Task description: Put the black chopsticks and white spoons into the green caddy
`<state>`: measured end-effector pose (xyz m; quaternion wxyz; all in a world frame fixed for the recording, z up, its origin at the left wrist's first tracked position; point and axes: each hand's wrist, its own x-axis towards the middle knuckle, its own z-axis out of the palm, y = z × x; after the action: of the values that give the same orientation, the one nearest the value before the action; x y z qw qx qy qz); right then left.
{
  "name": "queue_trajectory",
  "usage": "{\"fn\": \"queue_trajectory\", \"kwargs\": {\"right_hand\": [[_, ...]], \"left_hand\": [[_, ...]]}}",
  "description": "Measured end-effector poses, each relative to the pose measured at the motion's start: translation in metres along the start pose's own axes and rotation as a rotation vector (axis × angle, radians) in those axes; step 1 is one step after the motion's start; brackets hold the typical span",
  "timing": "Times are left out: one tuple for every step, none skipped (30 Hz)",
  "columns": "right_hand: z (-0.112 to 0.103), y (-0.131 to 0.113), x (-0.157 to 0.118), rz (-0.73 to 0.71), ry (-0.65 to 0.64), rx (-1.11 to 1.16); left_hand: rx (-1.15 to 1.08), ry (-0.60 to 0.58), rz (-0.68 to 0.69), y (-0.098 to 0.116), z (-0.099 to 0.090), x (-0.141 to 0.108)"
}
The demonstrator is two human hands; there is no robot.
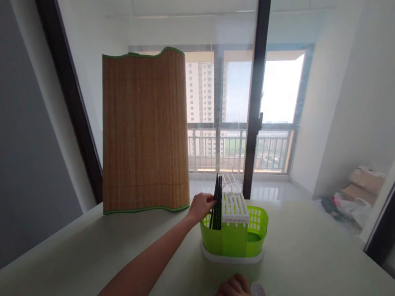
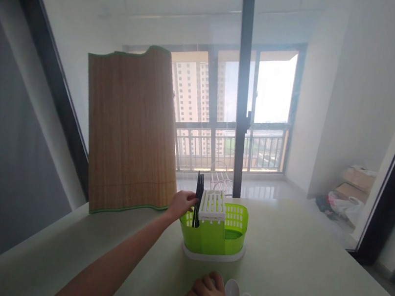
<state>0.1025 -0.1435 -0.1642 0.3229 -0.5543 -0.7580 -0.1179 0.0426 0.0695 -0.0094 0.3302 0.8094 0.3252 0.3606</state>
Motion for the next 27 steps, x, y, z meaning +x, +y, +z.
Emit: {"fn": "queue_trajectory", "kwargs": {"right_hand": [[-0.002,-0.001,0.001,0.001,0.002,0.005],[-0.005,-0.003,0.002,0.009,0.004,0.017],[-0.009,-0.004,0.003,0.021,0.008,0.039],[-0.014,-0.006,0.005,0.041,0.013,0.067],[-0.019,-0.008,0.007,0.068,0.022,0.101],[-0.025,-0.009,0.008,0.104,0.035,0.139],[-0.032,-0.010,0.010,0.148,0.054,0.177],[-0.038,-0.010,0.012,0.195,0.084,0.213],[-0.045,-0.009,0.014,0.241,0.121,0.246],[-0.051,-0.007,0.015,0.290,0.172,0.271],[-0.057,-0.004,0.016,0.334,0.230,0.288],[-0.062,0.000,0.017,0.378,0.292,0.298],[-0.066,0.003,0.017,0.422,0.352,0.305],[-0.070,0.007,0.017,0.464,0.405,0.310],[-0.072,0.010,0.017,0.502,0.447,0.319],[-0.074,0.012,0.017,0.533,0.479,0.329],[-0.075,0.014,0.017,0.554,0.499,0.341],[-0.075,0.015,0.016,0.566,0.513,0.350],[-0.075,0.016,0.016,0.570,0.523,0.355],[-0.074,0.016,0.016,0.567,0.531,0.356],[-0.073,0.015,0.016,0.560,0.531,0.355],[-0.073,0.014,0.016,0.547,0.526,0.353],[-0.072,0.014,0.015,0.534,0.517,0.352],[-0.071,0.013,0.015,0.522,0.505,0.351],[-0.070,0.012,0.015,0.508,0.493,0.347],[-0.070,0.012,0.014,0.497,0.482,0.343],[-0.069,0.012,0.014,0.486,0.475,0.336]], "left_hand": [[0.024,0.007,0.005,0.001,-0.001,0.000],[0.049,0.024,0.013,0.002,-0.003,0.000],[0.073,0.052,0.025,0.003,-0.005,0.000],[0.097,0.089,0.039,0.006,-0.009,-0.002],[0.118,0.130,0.053,0.009,-0.012,-0.004],[0.136,0.172,0.065,0.012,-0.015,-0.009],[0.149,0.215,0.081,0.015,-0.018,-0.015],[0.152,0.260,0.102,0.018,-0.020,-0.024],[0.140,0.306,0.128,0.021,-0.020,-0.035],[0.113,0.344,0.153,0.022,-0.018,-0.049],[0.077,0.367,0.172,0.023,-0.014,-0.063],[0.039,0.365,0.181,0.023,-0.007,-0.079],[0.008,0.333,0.178,0.022,0.000,-0.095],[-0.009,0.269,0.160,0.020,0.010,-0.109],[-0.012,0.180,0.139,0.018,0.020,-0.123],[0.000,0.080,0.116,0.015,0.030,-0.134],[0.025,-0.019,0.091,0.012,0.040,-0.142],[0.062,-0.107,0.063,0.009,0.050,-0.149],[0.102,-0.181,0.037,0.006,0.059,-0.153],[0.143,-0.238,0.013,0.003,0.066,-0.156],[0.181,-0.277,-0.003,0.001,0.072,-0.157],[0.214,-0.303,-0.008,-0.002,0.076,-0.157],[0.238,-0.325,-0.003,-0.004,0.080,-0.157],[0.252,-0.340,0.009,-0.005,0.082,-0.157],[0.261,-0.354,0.019,-0.007,0.082,-0.157],[0.263,-0.365,0.026,-0.008,0.082,-0.156],[0.258,-0.376,0.032,-0.008,0.080,-0.156]]}}
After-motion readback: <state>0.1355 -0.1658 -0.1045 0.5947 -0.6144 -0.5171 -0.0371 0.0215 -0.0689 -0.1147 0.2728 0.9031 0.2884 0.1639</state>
